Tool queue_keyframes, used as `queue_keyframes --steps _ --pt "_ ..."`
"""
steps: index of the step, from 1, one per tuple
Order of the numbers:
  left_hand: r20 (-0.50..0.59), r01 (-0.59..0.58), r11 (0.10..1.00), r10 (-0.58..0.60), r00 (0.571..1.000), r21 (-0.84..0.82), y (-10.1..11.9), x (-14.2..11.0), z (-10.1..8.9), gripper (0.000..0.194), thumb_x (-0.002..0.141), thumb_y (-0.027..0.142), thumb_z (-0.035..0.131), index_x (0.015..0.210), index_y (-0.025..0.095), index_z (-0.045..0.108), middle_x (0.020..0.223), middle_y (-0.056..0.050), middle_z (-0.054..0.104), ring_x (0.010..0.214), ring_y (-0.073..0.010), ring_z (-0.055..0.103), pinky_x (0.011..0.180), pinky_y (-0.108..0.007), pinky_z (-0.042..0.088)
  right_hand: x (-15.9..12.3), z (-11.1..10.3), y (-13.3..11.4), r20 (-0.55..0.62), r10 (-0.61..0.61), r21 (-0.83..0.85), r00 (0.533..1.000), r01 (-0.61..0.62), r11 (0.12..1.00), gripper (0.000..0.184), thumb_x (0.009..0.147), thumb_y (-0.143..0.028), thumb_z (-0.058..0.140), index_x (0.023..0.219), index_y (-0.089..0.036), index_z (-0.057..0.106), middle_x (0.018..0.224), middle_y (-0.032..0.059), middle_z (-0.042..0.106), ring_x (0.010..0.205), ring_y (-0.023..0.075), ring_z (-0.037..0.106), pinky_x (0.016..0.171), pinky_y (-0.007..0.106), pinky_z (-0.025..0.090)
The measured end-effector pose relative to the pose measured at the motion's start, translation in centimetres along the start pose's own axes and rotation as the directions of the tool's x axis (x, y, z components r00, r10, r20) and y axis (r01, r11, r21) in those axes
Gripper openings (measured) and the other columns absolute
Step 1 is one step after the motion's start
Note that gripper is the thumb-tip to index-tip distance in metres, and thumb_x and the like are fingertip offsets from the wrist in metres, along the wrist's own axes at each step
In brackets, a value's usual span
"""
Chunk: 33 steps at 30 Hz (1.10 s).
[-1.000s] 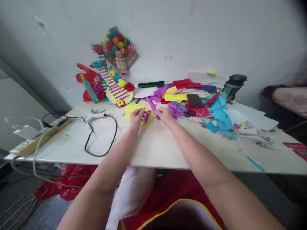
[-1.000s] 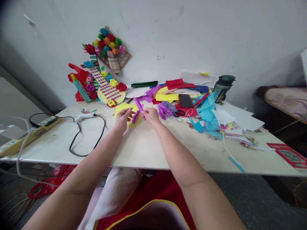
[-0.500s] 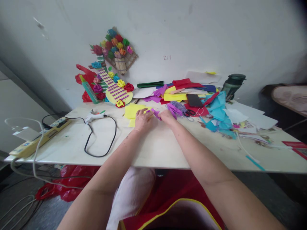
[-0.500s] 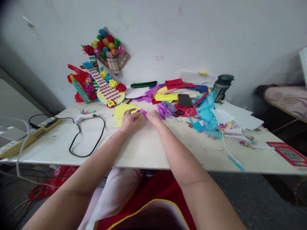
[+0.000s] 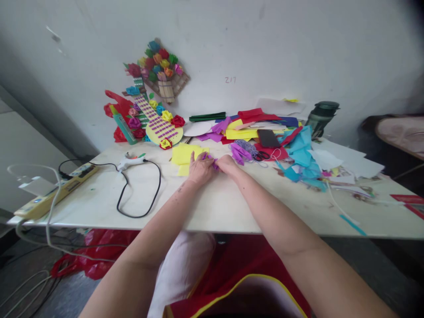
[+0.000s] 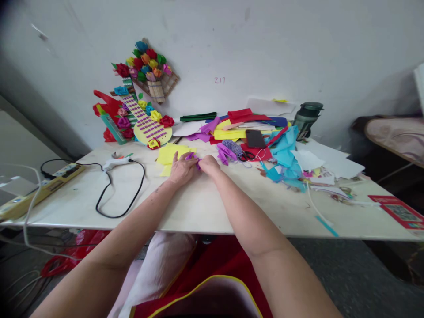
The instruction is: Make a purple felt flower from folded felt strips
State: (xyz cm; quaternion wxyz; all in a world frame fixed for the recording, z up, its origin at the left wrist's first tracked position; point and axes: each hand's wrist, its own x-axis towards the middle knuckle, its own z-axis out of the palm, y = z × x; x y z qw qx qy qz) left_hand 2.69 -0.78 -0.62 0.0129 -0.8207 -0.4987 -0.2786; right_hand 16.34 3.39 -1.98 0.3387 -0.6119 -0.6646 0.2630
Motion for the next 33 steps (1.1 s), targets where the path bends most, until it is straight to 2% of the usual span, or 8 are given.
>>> queue_keyframes --steps 2,9,14,18,21,23,26,33 --pt "0.029 -0.010 1.000 0.010 1.000 0.006 0.1 0.0 0.0 0.038 0.079 0.017 0.043 0.104 0.026 0.070 0.114 -0.005 0.069 0.130 -0.0269 0.043 0.115 -0.058 0.000 -0.3 -0.4 -0.7 0.077 0.142 -0.158 0.987 -0.128 0.979 0.020 0.067 -0.025 0.057 0.048 -0.020 0.059 0.045 0.0063 0.059 0.054 0.0211 0.061 0.053 0.029 0.043" --pt "0.097 -0.052 0.998 0.048 0.994 0.043 -0.1 -0.1 0.1 0.039 0.078 0.017 0.044 0.106 0.029 0.070 0.116 -0.003 0.068 0.132 -0.0273 0.041 0.114 -0.059 -0.003 -1.5 -2.3 -2.1 0.081 0.055 -0.374 0.995 -0.020 0.927 0.023 0.074 -0.032 0.055 0.076 -0.017 0.072 0.084 0.0148 0.072 0.085 0.0269 0.067 0.067 0.031 0.046" --pt "0.065 -0.083 0.996 0.080 0.995 0.041 0.1 -0.2 0.3 0.030 0.083 0.030 0.047 0.101 0.030 0.071 0.111 -0.004 0.070 0.130 -0.0293 0.042 0.113 -0.060 -0.005 -1.7 -4.8 -2.2 -0.200 -0.013 -0.374 0.980 -0.064 0.925 0.029 0.082 -0.029 0.047 0.091 -0.018 0.072 0.099 0.0134 0.071 0.093 0.0260 0.065 0.075 0.031 0.046" --pt "0.038 -0.104 0.993 0.102 0.994 0.053 0.1 -0.1 0.6 0.028 0.081 0.040 0.053 0.097 0.030 0.073 0.108 -0.005 0.071 0.129 -0.0315 0.042 0.113 -0.060 -0.006 -1.5 -7.3 -1.5 -0.426 0.059 -0.299 0.903 -0.202 0.933 0.029 0.082 -0.027 0.047 0.098 -0.021 0.070 0.102 0.0097 0.070 0.096 0.0241 0.063 0.079 0.031 0.046" --pt "0.032 -0.105 0.992 0.103 0.994 0.063 0.1 -0.1 0.5 0.026 0.080 0.036 0.053 0.096 0.029 0.073 0.109 -0.005 0.070 0.129 -0.0316 0.042 0.113 -0.060 -0.007 -1.3 -8.8 -0.4 -0.493 0.139 -0.235 0.859 -0.285 0.929 0.029 0.081 -0.024 0.047 0.098 -0.023 0.069 0.105 0.0082 0.070 0.097 0.0239 0.063 0.077 0.031 0.046" --pt "0.027 -0.099 0.993 0.097 0.995 0.061 0.1 -0.1 0.4 0.026 0.080 0.032 0.053 0.097 0.028 0.072 0.109 -0.006 0.070 0.129 -0.0317 0.043 0.113 -0.060 -0.007 -1.1 -9.6 0.3 -0.496 0.170 -0.213 0.851 -0.309 0.927 0.029 0.080 -0.025 0.048 0.099 -0.021 0.069 0.107 0.0093 0.069 0.098 0.0241 0.062 0.077 0.031 0.046" --pt "0.020 -0.095 0.994 0.094 0.995 0.061 0.0 -0.2 0.1 0.029 0.078 0.026 0.053 0.100 0.027 0.072 0.110 -0.007 0.070 0.129 -0.0316 0.042 0.113 -0.061 -0.007 -0.7 -10.2 1.3 -0.429 0.164 -0.241 0.888 -0.288 0.927 0.027 0.077 -0.032 0.055 0.095 -0.020 0.071 0.108 0.0094 0.068 0.102 0.0251 0.061 0.080 0.032 0.046" --pt "0.013 -0.103 0.994 0.102 0.995 0.032 0.1 -0.1 0.0 0.027 0.079 0.027 0.052 0.097 0.027 0.072 0.110 -0.006 0.070 0.129 -0.0318 0.042 0.113 -0.061 -0.006 -0.3 -9.6 2.2 -0.315 0.097 -0.389 0.944 -0.221 0.894 0.033 0.070 -0.048 0.063 0.092 -0.025 0.072 0.119 0.0081 0.063 0.106 0.0261 0.059 0.087 0.037 0.044"
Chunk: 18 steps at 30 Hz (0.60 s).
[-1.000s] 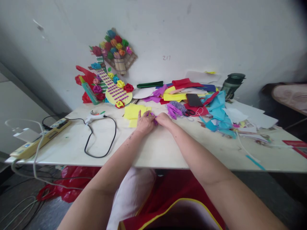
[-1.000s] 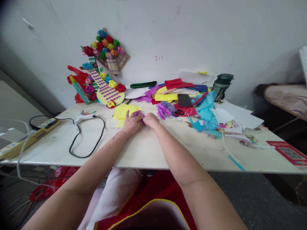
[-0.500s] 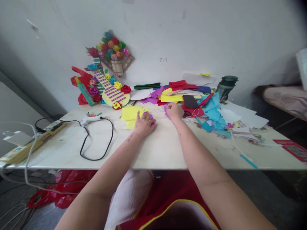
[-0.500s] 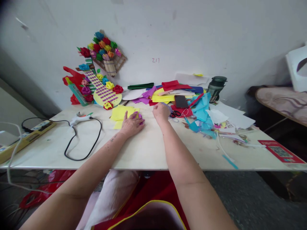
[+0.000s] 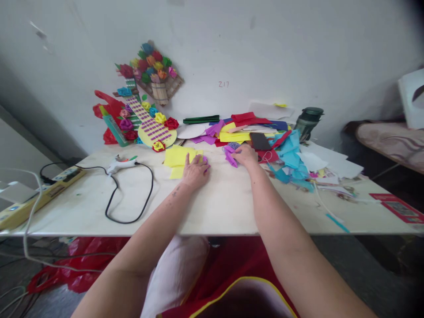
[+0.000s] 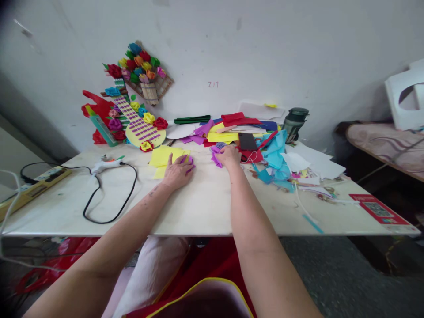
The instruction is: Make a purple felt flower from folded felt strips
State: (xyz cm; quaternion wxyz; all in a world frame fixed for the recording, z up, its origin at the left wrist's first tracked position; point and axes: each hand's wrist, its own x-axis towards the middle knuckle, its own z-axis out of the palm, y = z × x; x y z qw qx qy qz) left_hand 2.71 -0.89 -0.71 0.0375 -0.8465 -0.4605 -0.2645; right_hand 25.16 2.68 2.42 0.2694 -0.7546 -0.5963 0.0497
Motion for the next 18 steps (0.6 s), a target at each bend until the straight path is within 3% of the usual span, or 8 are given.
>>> queue_keyframes --steps 11,18 --pt "-0.041 -0.010 0.998 0.008 0.999 -0.060 0.2 0.1 -0.1 0.035 0.083 0.035 0.051 0.114 0.028 0.066 0.118 -0.006 0.067 0.127 -0.0316 0.044 0.114 -0.058 -0.003 -0.3 0.9 0.0 0.001 -0.028 -0.095 1.000 0.028 0.995 0.032 0.074 -0.041 0.062 0.097 -0.019 0.069 0.123 0.0119 0.058 0.108 0.0284 0.056 0.090 0.040 0.041" --pt "-0.121 0.112 0.982 -0.131 0.984 -0.152 -1.1 0.3 0.5 0.029 0.086 0.031 0.046 0.106 0.028 0.068 0.108 -0.006 0.070 0.121 -0.0284 0.050 0.114 -0.056 0.006 -0.3 1.2 -0.2 -0.006 -0.044 -0.161 0.999 0.043 0.986 0.028 0.079 -0.034 0.057 0.097 -0.017 0.071 0.120 0.0132 0.059 0.111 0.0298 0.053 0.092 0.042 0.040"
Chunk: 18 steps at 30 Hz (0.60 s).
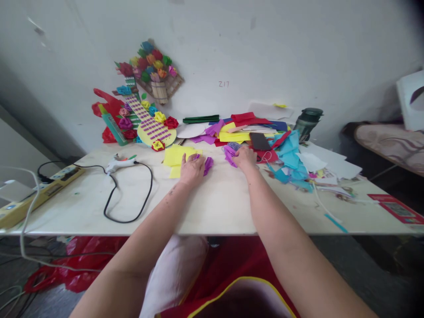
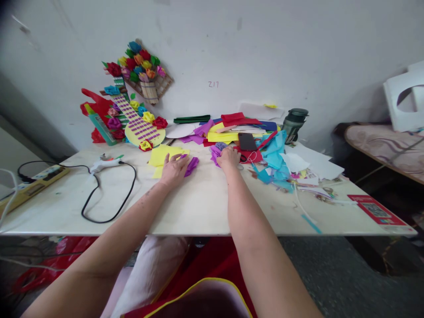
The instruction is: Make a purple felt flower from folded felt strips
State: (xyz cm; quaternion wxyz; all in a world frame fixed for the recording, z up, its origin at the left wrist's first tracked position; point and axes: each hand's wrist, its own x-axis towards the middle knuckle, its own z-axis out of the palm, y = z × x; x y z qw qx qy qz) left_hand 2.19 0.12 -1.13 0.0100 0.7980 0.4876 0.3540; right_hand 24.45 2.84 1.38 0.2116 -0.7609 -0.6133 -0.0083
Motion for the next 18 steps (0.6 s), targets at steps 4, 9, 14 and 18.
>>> queue_keyframes --steps 4,9,14,18 --pt "-0.034 0.105 0.992 -0.103 0.994 0.069 -0.5 0.2 -0.2 0.034 0.088 0.030 0.042 0.111 0.024 0.066 0.109 -0.007 0.070 0.123 -0.0267 0.048 0.114 -0.052 0.011 0.1 0.2 -0.2 0.008 -0.001 -0.043 1.000 0.002 0.999 0.029 0.082 -0.032 0.053 0.100 -0.016 0.070 0.117 0.0137 0.061 0.111 0.0303 0.053 0.091 0.042 0.040" --pt "-0.028 0.164 0.980 -0.161 0.986 0.109 0.1 0.2 -0.8 0.037 0.088 0.027 0.040 0.112 0.022 0.067 0.109 -0.007 0.069 0.122 -0.0253 0.049 0.114 -0.049 0.014 0.2 0.8 0.0 -0.004 -0.014 -0.047 1.000 0.014 0.999 0.030 0.083 -0.034 0.053 0.099 -0.015 0.071 0.113 0.0156 0.063 0.111 0.0308 0.053 0.092 0.043 0.038" --pt "-0.071 0.198 0.977 -0.193 0.979 0.079 0.0 0.3 -0.8 0.036 0.087 0.029 0.040 0.106 0.023 0.071 0.104 -0.009 0.070 0.119 -0.0256 0.053 0.113 -0.049 0.018 0.7 1.4 0.2 -0.026 0.003 -0.031 1.000 -0.003 1.000 0.025 0.081 -0.024 0.052 0.093 -0.015 0.072 0.105 0.0152 0.066 0.106 0.0302 0.057 0.088 0.043 0.039" --pt "-0.100 0.170 0.984 -0.164 0.981 0.052 0.0 0.4 -0.7 0.035 0.086 0.030 0.043 0.104 0.022 0.071 0.103 -0.009 0.070 0.117 -0.0253 0.054 0.113 -0.048 0.019 0.9 1.6 0.3 -0.087 0.005 -0.012 0.996 -0.007 1.000 0.026 0.082 -0.018 0.047 0.089 -0.013 0.072 0.100 0.0153 0.068 0.099 0.0287 0.060 0.084 0.041 0.040"
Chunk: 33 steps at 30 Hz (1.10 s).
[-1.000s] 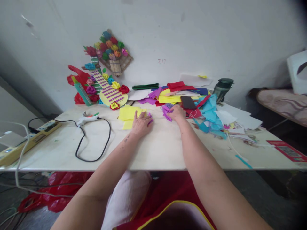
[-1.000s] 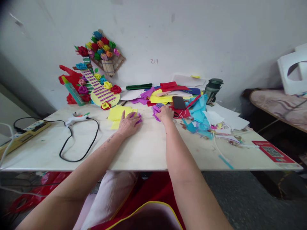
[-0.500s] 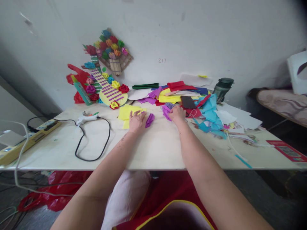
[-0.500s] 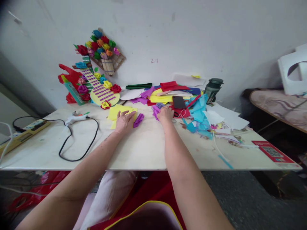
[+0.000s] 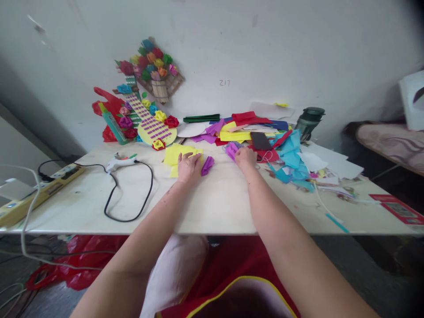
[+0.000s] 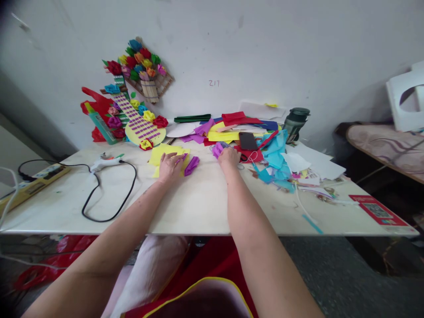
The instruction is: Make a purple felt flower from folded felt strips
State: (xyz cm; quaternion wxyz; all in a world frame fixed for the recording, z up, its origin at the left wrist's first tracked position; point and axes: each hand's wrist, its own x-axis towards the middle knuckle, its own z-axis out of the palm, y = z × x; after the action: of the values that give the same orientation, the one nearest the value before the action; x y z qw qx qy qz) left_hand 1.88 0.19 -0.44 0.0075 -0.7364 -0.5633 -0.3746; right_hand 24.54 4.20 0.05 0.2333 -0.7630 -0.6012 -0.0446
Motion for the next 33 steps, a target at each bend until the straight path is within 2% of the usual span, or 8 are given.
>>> queue_keyframes --steps 8,12,14,17,21,25,28,33 --pt "-0.050 -0.013 0.988 0.006 0.999 -0.154 0.5 0.1 -0.4 0.029 0.083 0.030 0.048 0.095 0.021 0.072 0.102 -0.010 0.070 0.112 -0.0257 0.057 0.113 -0.048 0.021 -0.6 -1.1 -0.8 -0.115 0.022 0.202 0.993 0.001 0.979 0.020 0.078 -0.019 0.052 0.077 -0.018 0.072 0.088 0.0076 0.071 0.087 0.0211 0.063 0.081 0.033 0.041" --pt "-0.018 0.120 0.915 -0.137 0.990 -0.385 1.1 0.6 -1.0 0.025 0.079 0.034 0.057 0.092 0.020 0.072 0.106 -0.010 0.069 0.110 -0.0262 0.058 0.108 -0.044 0.030 -0.2 -0.7 -1.2 -0.113 0.049 0.447 0.992 0.007 0.895 0.016 0.075 -0.023 0.056 0.075 -0.017 0.071 0.085 0.0072 0.072 0.085 0.0217 0.064 0.080 0.032 0.045" --pt "0.110 0.270 0.779 -0.253 0.961 -0.566 1.7 1.3 -1.3 0.026 0.074 0.036 0.063 0.092 0.020 0.070 0.101 -0.009 0.070 0.103 -0.0257 0.060 0.098 -0.040 0.040 0.0 -0.1 -1.5 -0.111 0.013 0.597 0.994 0.056 0.801 0.014 0.072 -0.025 0.058 0.070 -0.017 0.069 0.078 0.0058 0.071 0.079 0.0204 0.064 0.078 0.031 0.046" --pt "0.352 0.460 0.418 -0.311 0.883 -0.784 2.7 2.5 -1.7 0.031 0.067 0.033 0.070 0.092 0.016 0.066 0.095 -0.009 0.068 0.094 -0.0219 0.063 0.091 -0.034 0.044 -0.2 0.4 -2.2 -0.065 -0.021 0.780 0.998 0.064 0.622 0.012 0.068 -0.027 0.059 0.066 -0.017 0.066 0.070 0.0029 0.069 0.069 0.0175 0.061 0.072 0.030 0.047" --pt "0.512 0.570 0.101 -0.332 0.792 -0.816 3.7 3.8 -1.6 0.030 0.067 0.036 0.072 0.087 0.016 0.060 0.088 -0.008 0.065 0.083 -0.0190 0.064 0.083 -0.033 0.046 -1.0 0.3 -3.3 -0.031 -0.089 0.868 0.996 0.071 0.491 0.012 0.066 -0.028 0.061 0.063 -0.017 0.064 0.067 0.0014 0.067 0.065 0.0150 0.059 0.071 0.029 0.047" --pt "0.581 0.599 -0.023 -0.278 0.765 -0.800 4.2 4.1 -0.4 0.022 0.069 0.033 0.070 0.076 0.015 0.059 0.074 -0.006 0.063 0.068 -0.0160 0.061 0.072 -0.030 0.047 -1.6 0.4 -4.3 -0.060 -0.173 0.833 0.983 0.145 0.534 0.010 0.067 -0.026 0.061 0.063 -0.017 0.064 0.067 0.0023 0.067 0.066 0.0155 0.059 0.070 0.029 0.047" --pt "0.565 0.575 -0.089 -0.360 0.742 -0.813 4.3 4.0 0.7 0.008 0.068 0.014 0.063 0.067 0.014 0.055 0.061 -0.003 0.058 0.056 -0.0132 0.055 0.064 -0.029 0.046 -2.0 0.5 -4.8 -0.122 -0.220 0.755 0.968 0.235 0.613 0.008 0.069 -0.023 0.059 0.064 -0.018 0.064 0.071 0.0029 0.069 0.068 0.0160 0.060 0.072 0.029 0.047" --pt "0.492 0.489 -0.134 -0.455 0.742 -0.862 4.0 3.5 1.9 0.021 0.066 -0.001 0.051 0.056 0.017 0.044 0.047 0.002 0.045 0.045 -0.0091 0.046 0.051 -0.023 0.037 -3.0 -0.1 -5.3 -0.151 -0.303 0.643 0.941 0.326 0.693 0.013 0.074 -0.026 0.057 0.069 -0.018 0.065 0.076 0.0036 0.070 0.074 0.0160 0.061 0.075 0.028 0.046"
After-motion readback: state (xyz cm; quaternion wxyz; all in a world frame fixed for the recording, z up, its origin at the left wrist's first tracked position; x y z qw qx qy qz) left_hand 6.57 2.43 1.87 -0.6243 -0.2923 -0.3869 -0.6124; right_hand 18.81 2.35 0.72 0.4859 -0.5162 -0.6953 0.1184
